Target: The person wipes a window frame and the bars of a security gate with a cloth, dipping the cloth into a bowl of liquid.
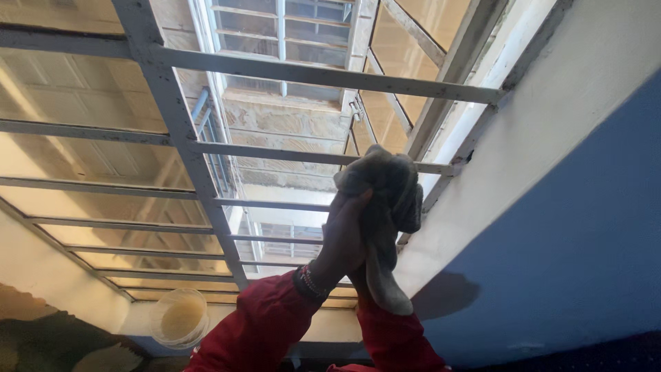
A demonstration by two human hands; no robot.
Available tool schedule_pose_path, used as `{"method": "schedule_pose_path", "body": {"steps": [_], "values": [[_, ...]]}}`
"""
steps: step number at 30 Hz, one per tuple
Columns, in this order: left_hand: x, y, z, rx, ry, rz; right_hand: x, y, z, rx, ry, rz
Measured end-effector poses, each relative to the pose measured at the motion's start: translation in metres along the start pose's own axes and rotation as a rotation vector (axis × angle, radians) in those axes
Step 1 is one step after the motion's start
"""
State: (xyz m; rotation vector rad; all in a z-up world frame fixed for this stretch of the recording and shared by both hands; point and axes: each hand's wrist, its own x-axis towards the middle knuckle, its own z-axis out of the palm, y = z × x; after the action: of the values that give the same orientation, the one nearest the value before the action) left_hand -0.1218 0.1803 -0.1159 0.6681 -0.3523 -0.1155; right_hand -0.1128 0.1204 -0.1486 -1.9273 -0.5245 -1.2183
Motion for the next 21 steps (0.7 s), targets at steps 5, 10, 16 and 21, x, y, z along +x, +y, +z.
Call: {"method": "schedule_pose_path", "body": {"steps": [5,10,16,21], "values": [[-0.027,0.006,-0.044,-0.205,-0.025,-0.029,-0.068,-0.025,-0.029,1.207,0.074,0.851],[-0.054,-0.010,-0.111,0.031,-0.037,0.284,-0.151,0.024,-0.035,0.913,-0.277,0.898],[-0.113,-0.034,-0.178,0.637,0.080,0.085,-0.269,0.119,-0.027,1.218,-0.274,1.299],[-0.151,-0.031,-0.202,1.188,0.154,-0.312,-0.321,0.123,-0.011,1.325,-0.118,1.753]]}}
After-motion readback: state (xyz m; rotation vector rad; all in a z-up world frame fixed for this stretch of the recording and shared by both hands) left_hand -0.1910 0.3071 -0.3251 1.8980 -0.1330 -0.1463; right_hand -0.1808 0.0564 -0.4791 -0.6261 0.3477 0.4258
